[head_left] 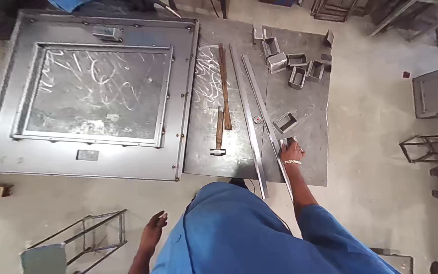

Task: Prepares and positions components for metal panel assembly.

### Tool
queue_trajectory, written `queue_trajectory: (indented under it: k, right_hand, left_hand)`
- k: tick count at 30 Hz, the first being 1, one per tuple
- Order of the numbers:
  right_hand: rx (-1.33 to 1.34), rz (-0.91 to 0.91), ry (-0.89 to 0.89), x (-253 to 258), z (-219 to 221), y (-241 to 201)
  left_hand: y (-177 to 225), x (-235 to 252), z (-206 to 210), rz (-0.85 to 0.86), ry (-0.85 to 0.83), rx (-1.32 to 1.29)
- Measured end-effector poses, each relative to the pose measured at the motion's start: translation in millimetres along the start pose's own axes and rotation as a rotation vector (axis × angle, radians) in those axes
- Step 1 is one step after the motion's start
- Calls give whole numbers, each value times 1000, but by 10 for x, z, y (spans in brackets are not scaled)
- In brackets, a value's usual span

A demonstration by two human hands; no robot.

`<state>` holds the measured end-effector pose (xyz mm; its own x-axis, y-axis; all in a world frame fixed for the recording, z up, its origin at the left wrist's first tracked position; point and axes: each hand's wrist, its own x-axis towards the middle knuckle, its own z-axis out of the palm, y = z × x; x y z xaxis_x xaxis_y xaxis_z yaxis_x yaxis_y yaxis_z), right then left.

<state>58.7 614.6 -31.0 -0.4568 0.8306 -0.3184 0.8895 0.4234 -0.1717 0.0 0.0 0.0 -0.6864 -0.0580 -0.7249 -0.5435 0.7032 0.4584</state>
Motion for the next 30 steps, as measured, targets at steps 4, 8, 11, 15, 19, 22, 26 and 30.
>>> queue_trajectory:
  k: [4, 8, 11, 15, 19, 22, 26, 30]
  right_hand:
    - [-178, -45, -133, -137, 12, 116]
    - [10, 89, -89, -226, -97, 18]
    - [412, 181, 68, -426, -190, -212]
    - [783, 81, -1, -1070, -246, -866]
    - [1085, -26, -277, -1754, 102, -1370]
    - [1462, 50, -432, -2130, 492, -1566]
    - [1426, 406, -386, -2356, 1146, -1594]
    - [1552, 454, -351, -2543, 1263, -1504]
  left_hand:
    - [-191, 133, 55, -38, -46, -87]
    - [-620, 196, 92, -121, -127, -136]
    - [-1031, 228, 83, -139, -132, -188]
    - [-1560, 255, 18, -196, -131, -278]
    - [-2026, 228, -180, -239, -124, -350]
    - [-2295, 238, -314, -237, -89, -446]
    - [-2722, 211, -643, -249, -73, -412]
    - [-3607, 419, -845, -284, -71, -363]
